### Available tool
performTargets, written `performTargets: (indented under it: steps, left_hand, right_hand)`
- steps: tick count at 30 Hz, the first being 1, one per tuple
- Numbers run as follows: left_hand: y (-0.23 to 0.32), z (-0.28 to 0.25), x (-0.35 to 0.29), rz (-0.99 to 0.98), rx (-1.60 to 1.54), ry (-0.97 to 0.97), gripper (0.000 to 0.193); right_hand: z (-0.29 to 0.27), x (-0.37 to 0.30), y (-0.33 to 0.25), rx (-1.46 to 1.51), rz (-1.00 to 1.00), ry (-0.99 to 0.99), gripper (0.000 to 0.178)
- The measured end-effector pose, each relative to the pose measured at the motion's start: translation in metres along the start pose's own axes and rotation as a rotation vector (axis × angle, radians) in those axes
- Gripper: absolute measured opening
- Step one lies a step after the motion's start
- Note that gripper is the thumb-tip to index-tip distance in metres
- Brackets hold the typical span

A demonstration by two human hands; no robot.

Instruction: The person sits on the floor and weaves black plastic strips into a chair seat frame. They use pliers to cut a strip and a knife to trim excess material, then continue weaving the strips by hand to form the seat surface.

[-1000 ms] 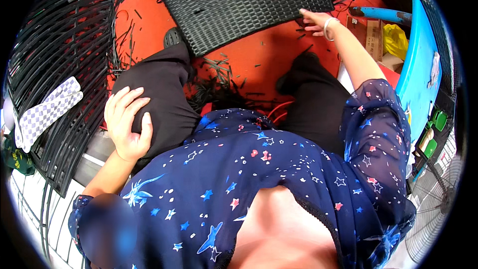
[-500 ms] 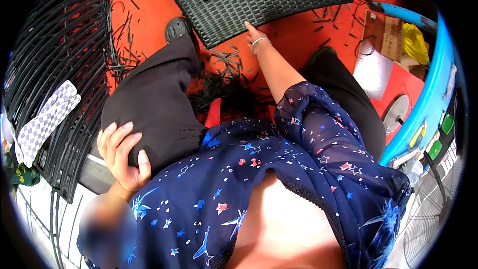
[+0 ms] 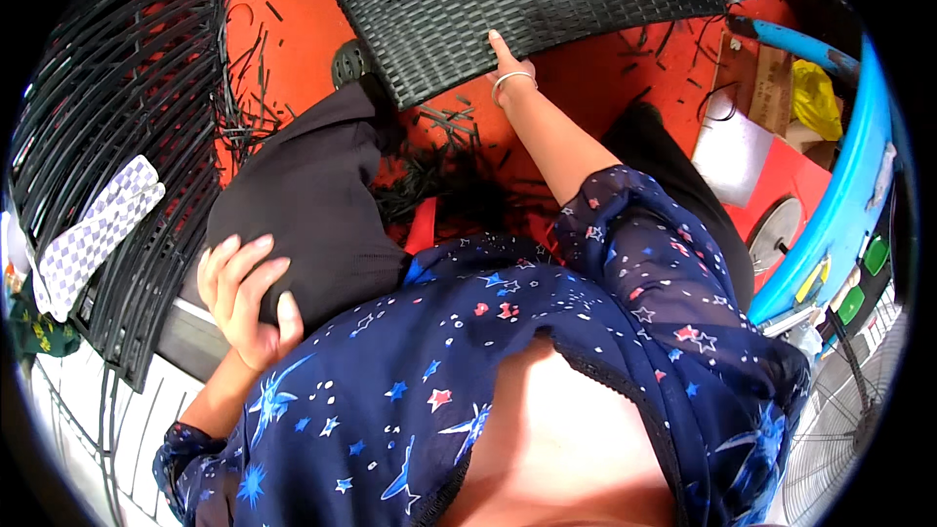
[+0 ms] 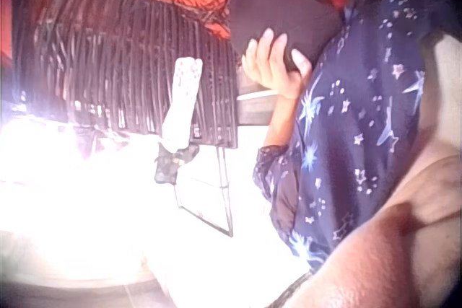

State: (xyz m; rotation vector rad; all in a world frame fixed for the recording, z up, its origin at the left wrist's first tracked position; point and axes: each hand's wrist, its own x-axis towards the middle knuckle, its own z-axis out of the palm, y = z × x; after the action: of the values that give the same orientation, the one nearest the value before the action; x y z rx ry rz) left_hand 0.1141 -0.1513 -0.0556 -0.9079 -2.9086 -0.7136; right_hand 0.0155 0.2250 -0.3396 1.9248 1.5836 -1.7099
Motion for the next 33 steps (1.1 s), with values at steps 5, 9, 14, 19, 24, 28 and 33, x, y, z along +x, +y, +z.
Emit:
performTargets:
  steps: [5, 9, 14, 19, 24, 28, 33]
  left_hand:
    - [0.004, 0.017, 0.026, 0.023, -0.152, 0.144, 0.025]
    - [0.001, 0.024, 0.026, 0.094, -0.361, 0.290, 0.025]
    - [-0.103, 0.112, 0.122, 0.102, -0.288, 0.539, 0.041]
    - [-0.224, 0.152, 0.145, -0.045, 0.295, -0.104, 0.081]
    - [-0.223, 0.204, 0.176, -0.056, 0.293, -0.279, 0.083]
    - [-0.225, 0.201, 0.175, 0.053, 0.270, -0.049, 0.094]
    - [-0.189, 0.241, 0.166, 0.094, 0.098, 0.250, 0.095]
  right_hand:
    - [-0.019, -0.070, -0.069, -0.098, -0.170, -0.034, 0.099]
    - [-0.066, -0.145, -0.130, -0.066, -0.402, -0.123, 0.066]
    - [-0.100, -0.155, -0.201, -0.253, -0.433, -0.321, 0.040]
    - [-0.115, -0.182, -0.260, -0.315, -0.611, -0.373, 0.043]
    - [-0.140, -0.180, -0.294, -0.227, -0.648, -0.413, 0.039]
    - [-0.165, -0.228, -0.288, -0.153, -0.725, -0.503, 0.038]
    - [-0.239, -0.228, -0.278, -0.121, -0.872, -0.543, 0.038]
